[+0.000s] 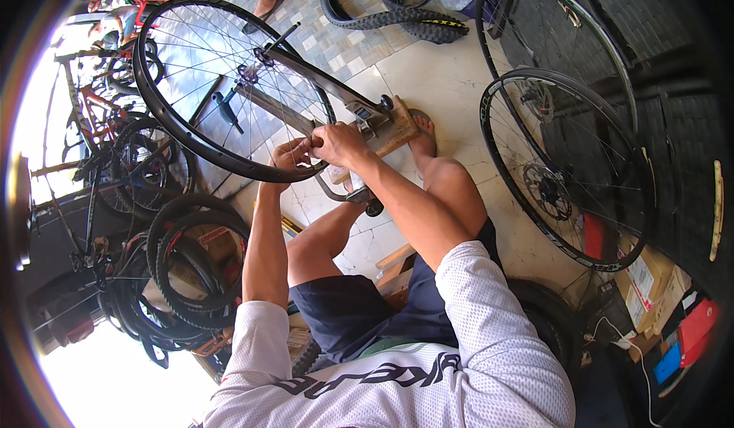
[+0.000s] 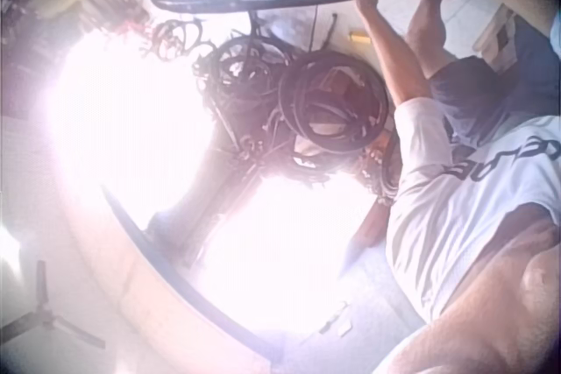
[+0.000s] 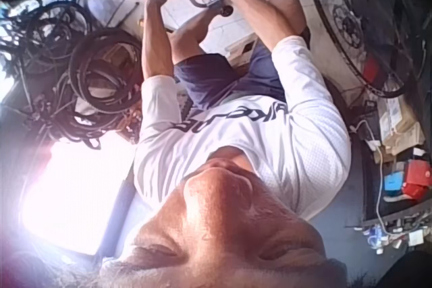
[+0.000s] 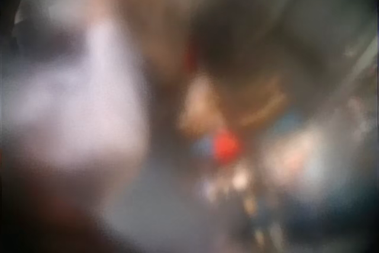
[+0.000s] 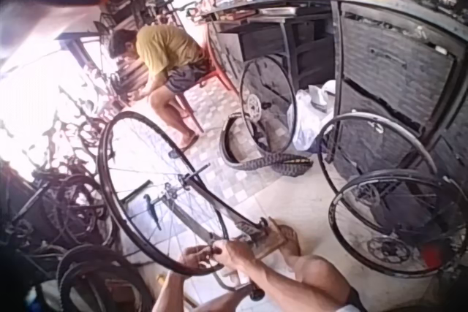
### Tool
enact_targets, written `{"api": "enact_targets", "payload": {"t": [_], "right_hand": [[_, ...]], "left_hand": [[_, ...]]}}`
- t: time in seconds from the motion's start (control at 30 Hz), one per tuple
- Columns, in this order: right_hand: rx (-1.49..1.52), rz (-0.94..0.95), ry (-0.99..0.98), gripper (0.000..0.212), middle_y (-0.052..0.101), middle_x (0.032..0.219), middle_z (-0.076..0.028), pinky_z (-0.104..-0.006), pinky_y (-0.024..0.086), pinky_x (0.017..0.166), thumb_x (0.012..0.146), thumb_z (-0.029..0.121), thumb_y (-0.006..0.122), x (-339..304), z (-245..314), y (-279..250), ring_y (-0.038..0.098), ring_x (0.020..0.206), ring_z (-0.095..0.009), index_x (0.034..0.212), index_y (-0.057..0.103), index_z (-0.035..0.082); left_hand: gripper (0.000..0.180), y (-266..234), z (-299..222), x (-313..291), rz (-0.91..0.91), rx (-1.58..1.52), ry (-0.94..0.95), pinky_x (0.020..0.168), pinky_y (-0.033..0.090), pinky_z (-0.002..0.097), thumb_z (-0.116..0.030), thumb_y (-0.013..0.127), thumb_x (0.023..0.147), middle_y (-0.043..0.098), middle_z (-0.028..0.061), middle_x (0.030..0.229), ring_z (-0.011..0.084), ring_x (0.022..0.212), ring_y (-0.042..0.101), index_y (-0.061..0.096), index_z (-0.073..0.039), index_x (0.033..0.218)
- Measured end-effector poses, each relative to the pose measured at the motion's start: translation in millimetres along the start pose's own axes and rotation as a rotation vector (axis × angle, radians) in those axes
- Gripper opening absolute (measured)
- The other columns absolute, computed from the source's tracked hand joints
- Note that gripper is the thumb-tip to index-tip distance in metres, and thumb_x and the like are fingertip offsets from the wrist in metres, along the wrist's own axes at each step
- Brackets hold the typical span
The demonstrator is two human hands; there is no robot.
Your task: The person sits on a stool and uses a spoke wrench to adjust the tension of spokes on a bicycle wheel mounted in a truing stand. They rotate the wheel and make small adjustments to the spokes to align the rim.
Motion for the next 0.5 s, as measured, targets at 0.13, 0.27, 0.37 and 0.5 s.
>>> {"api": "enact_targets", "payload": {"t": [0.13,0.27,0.37,0.5], "right_hand": [[-0.038,0.023,0.018,0.029,0.074,0.092,-0.012,-0.0454,0.048,0.088,0.080,0.039,0.070,4,-2,4,0.070,0.092,-0.032,0.096,0.073,0.015],[-0.023,-0.016,0.076,0.031,0.074,0.094,-0.011,-0.0448,0.045,0.091,0.078,0.041,0.071,1,-7,-1,0.067,0.099,-0.031,0.098,0.073,0.017],[-0.155,-0.047,0.081,0.032,0.074,0.099,-0.010,-0.0436,0.044,0.092,0.077,0.041,0.072,-5,7,-5,0.064,0.106,-0.030,0.097,0.073,0.016],[-0.257,-0.145,0.044,0.044,0.073,0.102,-0.010,-0.0426,0.042,0.094,0.074,0.048,0.073,-9,12,-2,0.060,0.107,-0.027,0.093,0.073,0.009]], "left_hand": [[0.031,-3,-1,5,-0.057,0.101,0.047,0.047,0.041,0.0229,-0.034,0.070,0.093,0.058,-0.0025,0.073,0.0049,0.057,0.049,0.068,-0.004,0.093],[0.033,7,-8,6,-0.240,0.242,0.065,0.041,0.032,0.0220,-0.033,0.076,0.088,0.052,-0.0030,0.062,0.0051,0.044,0.041,0.061,-0.006,0.077],[0.035,5,-6,4,-0.298,0.169,0.070,0.040,0.029,0.0217,-0.028,0.080,0.085,0.049,-0.0036,0.057,0.0060,0.041,0.040,0.055,-0.009,0.069],[0.047,23,-4,9,-0.300,-0.156,0.151,0.041,0.025,0.0243,-0.024,0.083,0.080,0.045,-0.0039,0.051,0.0049,0.043,0.037,0.046,-0.013,0.055]]}}
Point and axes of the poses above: each hand's wrist, its own x-axis towards the middle knuckle, its own y-axis out of the palm, z = x × y, the point moved 3 cm from there along x, towards the middle knuckle
